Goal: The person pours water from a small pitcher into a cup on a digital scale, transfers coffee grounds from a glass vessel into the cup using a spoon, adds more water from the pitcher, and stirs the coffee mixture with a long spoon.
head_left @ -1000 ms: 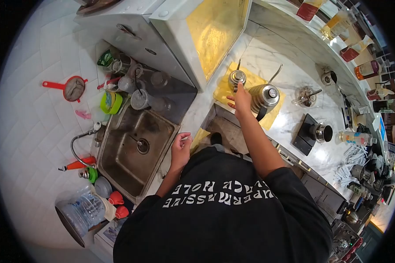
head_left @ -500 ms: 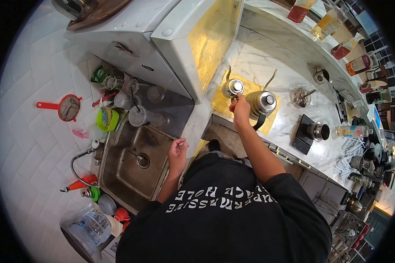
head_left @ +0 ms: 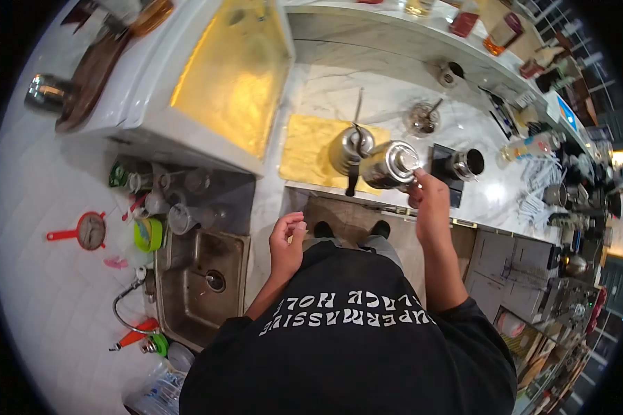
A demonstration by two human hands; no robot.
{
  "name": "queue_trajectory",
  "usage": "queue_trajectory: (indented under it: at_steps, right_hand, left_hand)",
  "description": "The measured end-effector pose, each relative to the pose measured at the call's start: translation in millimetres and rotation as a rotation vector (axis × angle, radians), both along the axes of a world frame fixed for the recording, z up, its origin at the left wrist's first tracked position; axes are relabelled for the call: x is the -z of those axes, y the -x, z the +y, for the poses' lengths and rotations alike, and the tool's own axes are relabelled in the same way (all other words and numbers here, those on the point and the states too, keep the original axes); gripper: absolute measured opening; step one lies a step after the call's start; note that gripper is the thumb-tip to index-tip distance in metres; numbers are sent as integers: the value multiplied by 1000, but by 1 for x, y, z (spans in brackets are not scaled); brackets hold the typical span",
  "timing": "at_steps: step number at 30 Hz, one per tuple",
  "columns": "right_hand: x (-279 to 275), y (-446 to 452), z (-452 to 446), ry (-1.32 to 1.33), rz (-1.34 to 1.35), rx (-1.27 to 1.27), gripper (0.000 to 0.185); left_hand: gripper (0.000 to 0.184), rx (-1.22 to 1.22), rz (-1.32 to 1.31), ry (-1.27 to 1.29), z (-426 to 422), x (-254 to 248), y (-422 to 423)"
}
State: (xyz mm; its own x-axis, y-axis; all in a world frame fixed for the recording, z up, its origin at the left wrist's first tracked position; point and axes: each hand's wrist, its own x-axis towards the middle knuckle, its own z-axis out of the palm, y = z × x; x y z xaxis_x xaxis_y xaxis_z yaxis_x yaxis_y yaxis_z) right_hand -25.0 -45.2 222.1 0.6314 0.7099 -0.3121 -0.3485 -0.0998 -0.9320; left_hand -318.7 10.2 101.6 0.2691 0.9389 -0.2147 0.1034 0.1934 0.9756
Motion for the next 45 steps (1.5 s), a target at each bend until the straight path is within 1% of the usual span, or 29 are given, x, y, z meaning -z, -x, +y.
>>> queue_trajectory:
  at_steps: [1, 3, 5, 7, 10, 13, 14, 16, 18, 20, 23, 24, 29, 33, 36, 40, 45]
  right_hand:
    - [-6, -15, -17, 20, -89, 22, 33]
    - [-25, -42, -47, 109, -163, 126, 35]
    - [-9, -88, -89, 114, -336, 119, 36]
    - [-30, -113, -111, 152, -466, 147, 36]
    - [-39, -158, -140, 302, -647, 187, 40]
    - [-49, -194, -155, 552, -747, 185, 43]
    - [-43, -210, -160, 560, -835, 152, 45]
    - [-48, -222, -158, 614, -896, 123, 45]
    - [-49, -238, -155, 652, -983, 63, 45]
    - [-45, -253, -153, 629, -1030, 5, 45]
    - [-45, -264, -150, 600, -1062, -79, 43]
    - [-42, -269, -150, 591, -1090, -107, 43]
    - [-44, -280, -141, 563, -1253, -262, 41]
    - [-46, -284, -135, 549, -1306, -320, 43]
    - [-49, -286, -129, 548, -1343, -355, 42]
    - [-50, -285, -122, 545, -1352, -382, 41]
    - [-50, -286, -115, 513, -1372, -353, 42]
  left_hand:
    - [18, 41, -14, -47, -1, -4, -13]
    - [18, 112, -42, -146, -4, -11, -39]
    - [16, 173, -35, -182, -8, -20, -65]
    - [16, 222, -27, -217, -13, -27, -94]
    - [15, 266, 9, -289, -19, -31, -136]
    - [17, 283, 82, -388, -20, -26, -178]
    - [18, 281, 114, -414, -20, -22, -191]
    - [20, 283, 200, -454, -20, -13, -216]
    - [20, 277, 254, -531, -18, 12, -237]
    - [20, 266, 305, -592, -15, 37, -256]
    - [20, 256, 479, -765, -15, 56, -277]
    - [21, 262, 467, -750, -12, 74, -282]
    - [24, 244, 626, -843, -13, 98, -296]
    - [26, 248, 721, -908, -13, 105, -304]
    - [27, 200, 774, -895, -15, 107, -309]
    - [29, 174, 794, -903, -17, 108, -310]
    - [29, 174, 794, -900, -17, 105, -310]
